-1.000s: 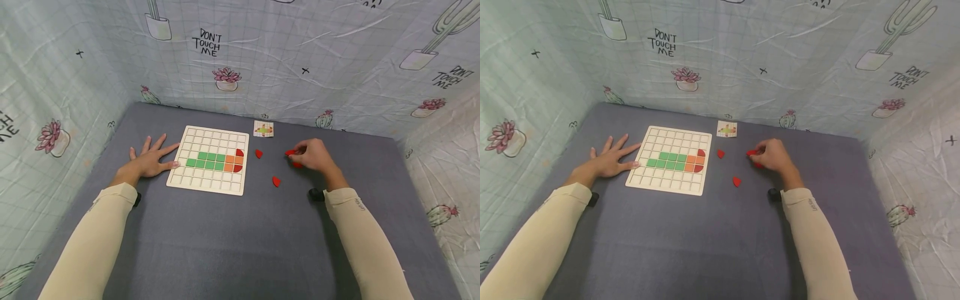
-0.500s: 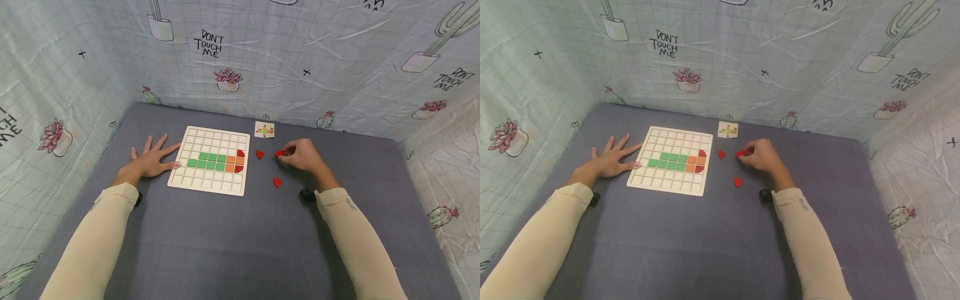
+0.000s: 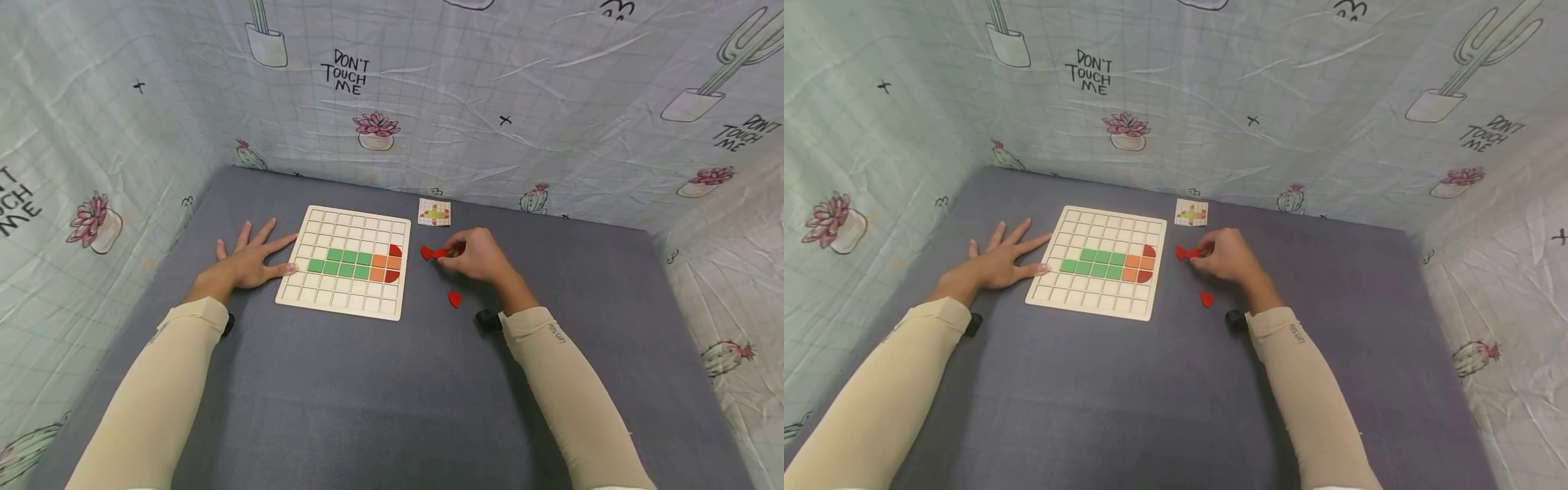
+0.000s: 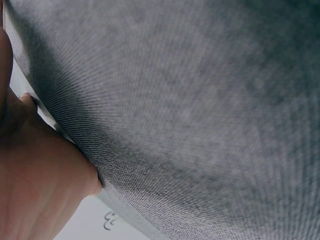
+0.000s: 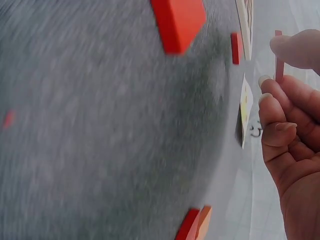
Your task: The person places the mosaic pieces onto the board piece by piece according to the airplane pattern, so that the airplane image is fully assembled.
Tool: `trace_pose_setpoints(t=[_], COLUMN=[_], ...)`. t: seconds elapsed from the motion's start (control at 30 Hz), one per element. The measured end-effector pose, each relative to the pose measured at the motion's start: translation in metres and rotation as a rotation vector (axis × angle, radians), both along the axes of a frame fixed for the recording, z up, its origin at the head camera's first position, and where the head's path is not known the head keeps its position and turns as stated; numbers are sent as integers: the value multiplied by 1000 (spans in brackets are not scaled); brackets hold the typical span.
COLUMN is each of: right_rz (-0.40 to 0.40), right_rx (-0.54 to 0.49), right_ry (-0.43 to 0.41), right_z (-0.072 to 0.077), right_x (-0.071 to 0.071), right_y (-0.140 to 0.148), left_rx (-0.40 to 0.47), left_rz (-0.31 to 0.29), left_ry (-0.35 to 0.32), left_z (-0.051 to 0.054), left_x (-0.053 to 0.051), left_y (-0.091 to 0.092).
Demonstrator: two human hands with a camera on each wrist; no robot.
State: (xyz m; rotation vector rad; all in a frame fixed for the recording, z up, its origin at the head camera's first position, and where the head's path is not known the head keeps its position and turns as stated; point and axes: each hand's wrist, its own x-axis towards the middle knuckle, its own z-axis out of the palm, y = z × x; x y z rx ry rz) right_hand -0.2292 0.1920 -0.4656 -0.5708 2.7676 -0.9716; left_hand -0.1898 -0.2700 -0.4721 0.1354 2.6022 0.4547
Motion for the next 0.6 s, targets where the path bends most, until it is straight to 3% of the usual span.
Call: trace_pose_setpoints(t=[0.3,0.6], right_rz=[23,58], right_rx=[-4,-16], right_ry=[-23,2], right_z=[-1,-3], right_x=[2,2], right_y=[-16,-35], left_rx=[4,13], left_rz=[-6,0], left_ry=[1,15], left_z=[1,-5], left_x=[1,-1], left_y=[0,-3])
